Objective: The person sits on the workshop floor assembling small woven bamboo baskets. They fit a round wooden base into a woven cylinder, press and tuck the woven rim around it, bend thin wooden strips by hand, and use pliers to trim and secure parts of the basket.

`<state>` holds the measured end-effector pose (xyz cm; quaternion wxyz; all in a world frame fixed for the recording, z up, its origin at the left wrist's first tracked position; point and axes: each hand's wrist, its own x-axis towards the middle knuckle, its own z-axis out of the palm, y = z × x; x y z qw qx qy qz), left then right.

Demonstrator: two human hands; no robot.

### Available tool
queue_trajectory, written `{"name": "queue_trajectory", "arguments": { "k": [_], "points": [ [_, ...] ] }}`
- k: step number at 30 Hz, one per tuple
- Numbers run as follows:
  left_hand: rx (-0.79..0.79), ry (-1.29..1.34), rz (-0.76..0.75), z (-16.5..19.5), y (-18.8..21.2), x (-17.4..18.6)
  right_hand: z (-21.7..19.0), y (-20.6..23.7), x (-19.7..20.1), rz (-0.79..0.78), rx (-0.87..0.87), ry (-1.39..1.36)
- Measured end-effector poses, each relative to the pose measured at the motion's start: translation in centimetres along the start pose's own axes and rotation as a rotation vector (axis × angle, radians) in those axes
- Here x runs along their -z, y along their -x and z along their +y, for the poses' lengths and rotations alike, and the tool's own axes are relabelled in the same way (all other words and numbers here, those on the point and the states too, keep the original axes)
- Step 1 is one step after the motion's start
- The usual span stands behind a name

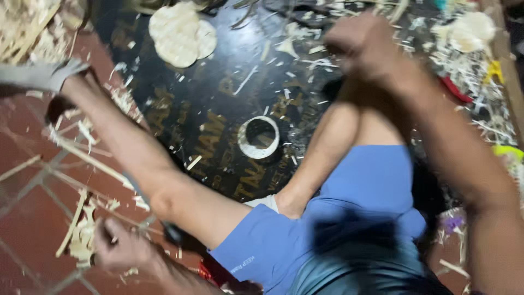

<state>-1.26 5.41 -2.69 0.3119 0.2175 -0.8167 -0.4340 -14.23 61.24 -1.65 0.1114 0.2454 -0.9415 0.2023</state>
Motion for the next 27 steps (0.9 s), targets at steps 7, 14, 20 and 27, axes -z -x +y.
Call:
{"name": "queue_trajectory", "arguments": {
  "k": [7, 14, 20, 27],
  "points": [
    [0.340, 0.776, -0.583, 13.0, 12.9, -7.5, -18.0, 2.3, -1.8, 0.285, 0.220, -0.609],
    [-0.068, 1.040, -0.623, 18.2, 11.6, -11.5, -8.9, 0.6, -3.6, 0.306, 0.212, -0.434],
    [0.222, 0.575, -0.720, 15.8, 7.8, -14.1, 3.8, -6.3, -4.1, -0.073, -0.127, 0.269],
    [0.239, 0.648, -0.837, 14.6, 7.0, -15.7, 3.3, -8.4, -5.5, -0.340, -0.066, 0.474]
  ]
}}
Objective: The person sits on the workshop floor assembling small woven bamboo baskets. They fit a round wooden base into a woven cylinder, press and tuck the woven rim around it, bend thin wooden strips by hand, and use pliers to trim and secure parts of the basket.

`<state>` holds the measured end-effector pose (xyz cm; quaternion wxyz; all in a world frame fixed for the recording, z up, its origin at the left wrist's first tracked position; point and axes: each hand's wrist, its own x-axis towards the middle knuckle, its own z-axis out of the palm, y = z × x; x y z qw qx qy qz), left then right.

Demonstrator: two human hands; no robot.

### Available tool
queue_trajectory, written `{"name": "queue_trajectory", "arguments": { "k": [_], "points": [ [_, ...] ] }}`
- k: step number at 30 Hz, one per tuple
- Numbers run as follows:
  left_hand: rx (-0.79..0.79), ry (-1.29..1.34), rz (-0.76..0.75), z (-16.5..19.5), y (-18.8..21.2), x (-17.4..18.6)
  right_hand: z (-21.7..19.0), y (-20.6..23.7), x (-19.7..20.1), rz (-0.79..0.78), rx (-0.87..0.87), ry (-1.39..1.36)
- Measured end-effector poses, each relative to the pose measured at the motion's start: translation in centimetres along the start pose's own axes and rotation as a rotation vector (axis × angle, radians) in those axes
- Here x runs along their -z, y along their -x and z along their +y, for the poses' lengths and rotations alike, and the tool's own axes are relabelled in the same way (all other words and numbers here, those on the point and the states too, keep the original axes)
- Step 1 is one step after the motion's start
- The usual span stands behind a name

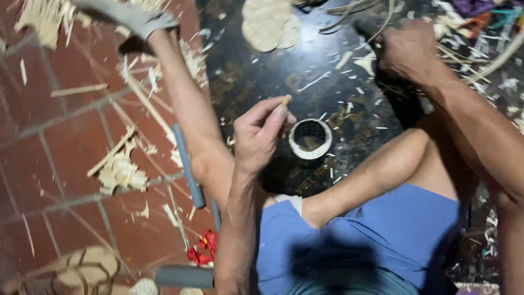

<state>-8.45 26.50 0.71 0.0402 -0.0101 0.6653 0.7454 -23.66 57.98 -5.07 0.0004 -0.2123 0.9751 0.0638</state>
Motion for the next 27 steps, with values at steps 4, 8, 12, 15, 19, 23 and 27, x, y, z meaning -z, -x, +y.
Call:
{"name": "queue_trajectory", "arguments": {
  "k": [4, 8, 12, 15, 19, 23, 27],
  "points": [
    [-0.037, 0.053, -0.020, 0.0, -0.1, 1.4, -1.4, 1.7, 0.2, -0.318, -0.259, -0.472],
    [-0.069, -0.015, -0.023, -0.3, 0.4, 2.6, -4.2, 5.9, 2.0, -0.490, -0.610, -1.665],
    [-0.078, -0.027, -0.038, -0.3, 1.0, 2.1, -9.0, 10.5, 4.2, -0.336, -0.338, -1.892],
    [-0.040, -0.039, -0.039, -0.1, 1.6, 1.5, -12.5, 12.8, 5.9, 0.018, 0.026, -1.192],
    [-0.045, -0.026, -0.038, 0.7, 2.3, 1.9, -15.0, 13.3, 8.4, 0.298, 0.276, -0.892],
    [-0.114, -0.102, -0.041, 1.3, 3.2, 2.6, -16.3, 13.5, 8.4, 0.221, 0.193, -0.952],
    [-0.147, -0.077, -0.092, 1.8, 4.3, 2.8, -16.7, 15.0, 5.9, 0.088, 0.119, -1.412]
  ]
}}
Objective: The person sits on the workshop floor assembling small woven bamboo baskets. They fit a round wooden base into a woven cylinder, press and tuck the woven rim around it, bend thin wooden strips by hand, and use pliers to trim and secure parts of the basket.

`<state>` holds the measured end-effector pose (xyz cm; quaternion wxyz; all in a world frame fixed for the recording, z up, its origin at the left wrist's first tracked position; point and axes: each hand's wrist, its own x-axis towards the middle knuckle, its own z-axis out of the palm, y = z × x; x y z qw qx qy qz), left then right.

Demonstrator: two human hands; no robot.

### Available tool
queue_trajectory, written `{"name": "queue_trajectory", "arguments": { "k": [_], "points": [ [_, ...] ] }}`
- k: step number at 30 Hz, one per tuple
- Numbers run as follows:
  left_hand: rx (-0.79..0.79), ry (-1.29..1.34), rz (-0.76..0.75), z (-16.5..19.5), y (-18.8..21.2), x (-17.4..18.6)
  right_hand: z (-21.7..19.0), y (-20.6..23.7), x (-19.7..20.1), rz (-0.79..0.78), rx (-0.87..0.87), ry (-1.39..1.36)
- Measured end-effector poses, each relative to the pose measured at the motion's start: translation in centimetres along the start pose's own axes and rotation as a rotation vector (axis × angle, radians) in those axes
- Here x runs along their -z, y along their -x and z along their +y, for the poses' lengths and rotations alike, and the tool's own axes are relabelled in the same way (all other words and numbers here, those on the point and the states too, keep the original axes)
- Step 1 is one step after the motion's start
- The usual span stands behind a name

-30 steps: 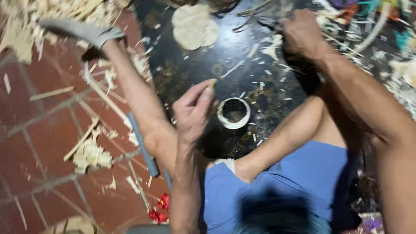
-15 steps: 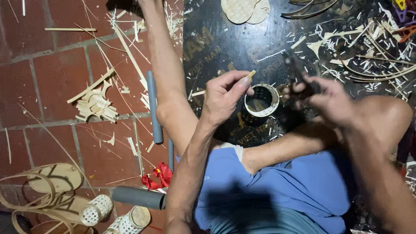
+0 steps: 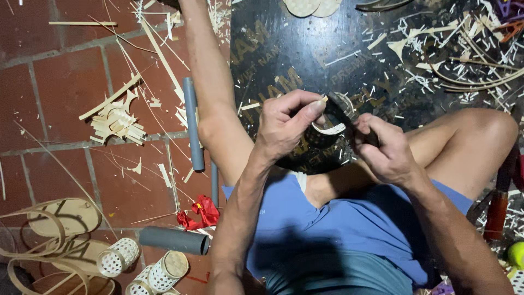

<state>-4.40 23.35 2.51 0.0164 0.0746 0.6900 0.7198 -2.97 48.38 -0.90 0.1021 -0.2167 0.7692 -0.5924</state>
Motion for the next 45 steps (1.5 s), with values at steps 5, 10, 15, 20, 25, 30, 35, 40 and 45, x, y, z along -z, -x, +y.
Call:
{"name": "queue_trajectory", "arguments": {
  "k": [5, 10, 15, 20, 25, 30, 35, 40, 45],
  "points": [
    [-0.015, -0.042, -0.058, 1.1, 0.4, 0.5, 1.9, 1.9, 0.2, -0.089, -0.283, -0.548],
    [-0.041, -0.121, -0.037, 0.0, 1.7, 1.3, 1.6, 1.8, 0.0, -0.059, -0.238, -0.420],
    [-0.260, -0.355, 0.026, -2.6, 4.7, 6.0, 1.3, 3.1, 2.6, 0.305, -0.222, -0.553],
    [0.438, 0.316, 0.101, -4.2, 9.2, 9.4, 3.6, 5.0, 3.4, 0.243, -0.319, -0.726],
    [-0.060, 1.243, 0.194, -3.5, 7.9, 6.3, 5.9, 7.7, -1.4, 0.234, -0.373, -0.600],
    [-0.083, 1.154, 0.431, 3.0, 5.1, 5.5, 7.0, 9.5, -2.8, 0.090, -0.339, -0.351],
    [-0.186, 0.958, 0.408, 8.0, 1.9, 7.8, 7.0, 8.5, -0.4, -0.032, -0.179, 0.072],
    [-0.429, 0.261, 0.381, 7.4, 1.3, 7.9, 3.2, 6.5, 0.9, 0.038, -0.102, 0.181],
    [-0.147, -0.035, 0.217, 4.8, 2.8, 3.5, -2.9, 2.7, 0.9, 0.086, 0.201, 0.314]
  ]
}}
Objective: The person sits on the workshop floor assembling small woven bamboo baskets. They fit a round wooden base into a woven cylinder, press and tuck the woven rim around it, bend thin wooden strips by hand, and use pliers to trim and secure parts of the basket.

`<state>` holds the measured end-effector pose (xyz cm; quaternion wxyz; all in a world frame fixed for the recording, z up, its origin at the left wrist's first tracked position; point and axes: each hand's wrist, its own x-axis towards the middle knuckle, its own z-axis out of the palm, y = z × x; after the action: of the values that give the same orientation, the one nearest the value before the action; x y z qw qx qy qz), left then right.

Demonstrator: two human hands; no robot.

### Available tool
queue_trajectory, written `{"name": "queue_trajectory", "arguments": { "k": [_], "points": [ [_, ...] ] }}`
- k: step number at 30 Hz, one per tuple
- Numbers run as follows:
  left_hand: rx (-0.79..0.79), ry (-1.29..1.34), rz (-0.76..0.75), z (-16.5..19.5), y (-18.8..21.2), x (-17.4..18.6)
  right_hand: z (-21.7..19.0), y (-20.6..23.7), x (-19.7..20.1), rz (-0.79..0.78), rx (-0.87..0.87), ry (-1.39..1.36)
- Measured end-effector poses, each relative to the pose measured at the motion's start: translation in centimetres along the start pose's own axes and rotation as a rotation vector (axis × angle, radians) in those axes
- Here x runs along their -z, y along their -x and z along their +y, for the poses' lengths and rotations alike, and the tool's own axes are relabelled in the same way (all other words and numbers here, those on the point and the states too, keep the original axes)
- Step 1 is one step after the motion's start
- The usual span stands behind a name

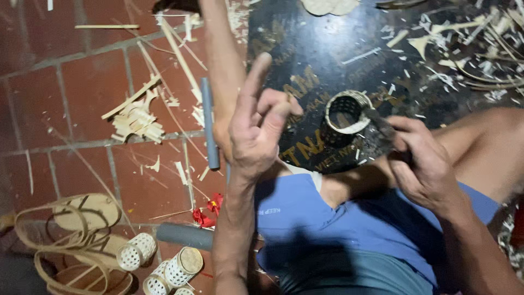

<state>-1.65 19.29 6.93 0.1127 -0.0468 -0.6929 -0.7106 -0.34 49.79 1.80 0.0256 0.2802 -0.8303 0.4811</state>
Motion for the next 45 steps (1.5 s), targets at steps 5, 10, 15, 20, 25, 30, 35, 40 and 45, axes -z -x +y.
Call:
{"name": "queue_trajectory", "arguments": {
  "k": [5, 10, 15, 20, 25, 30, 35, 40, 45],
  "points": [
    [0.025, 0.051, -0.188, 0.0, 2.0, -1.6, -3.9, -4.2, -0.2, -0.008, 0.171, 0.087],
    [-0.052, -0.124, -0.207, -0.3, 2.0, -1.8, -4.4, -4.8, -0.8, -0.032, 0.159, 0.133],
    [-0.001, 0.000, -0.230, -0.6, 2.1, -2.5, -3.5, -3.4, -1.4, -0.031, 0.115, 0.163],
    [0.054, 0.012, -0.208, -0.4, 2.1, -2.9, -3.3, -3.0, -1.9, 0.021, 0.155, 0.188],
    [0.110, 0.091, -0.231, -0.3, 2.4, -2.9, -2.6, -2.6, -2.1, 0.024, 0.164, 0.180],
    [0.085, 0.107, -0.253, -0.6, 2.7, -3.0, -1.0, -1.4, -2.4, -0.062, 0.058, -0.188],
    [0.119, 0.148, -0.280, -1.0, 2.3, -2.9, 0.4, -0.4, -2.2, -0.208, -0.262, -0.535],
    [0.199, 0.094, -0.190, -1.2, 1.2, -3.5, 2.2, -1.3, -1.6, -0.254, -0.264, -0.579],
    [0.020, 0.001, 0.023, 0.0, 0.9, -0.5, 9.4, -3.2, 1.3, -0.111, -0.015, 0.257]
  ]
}}
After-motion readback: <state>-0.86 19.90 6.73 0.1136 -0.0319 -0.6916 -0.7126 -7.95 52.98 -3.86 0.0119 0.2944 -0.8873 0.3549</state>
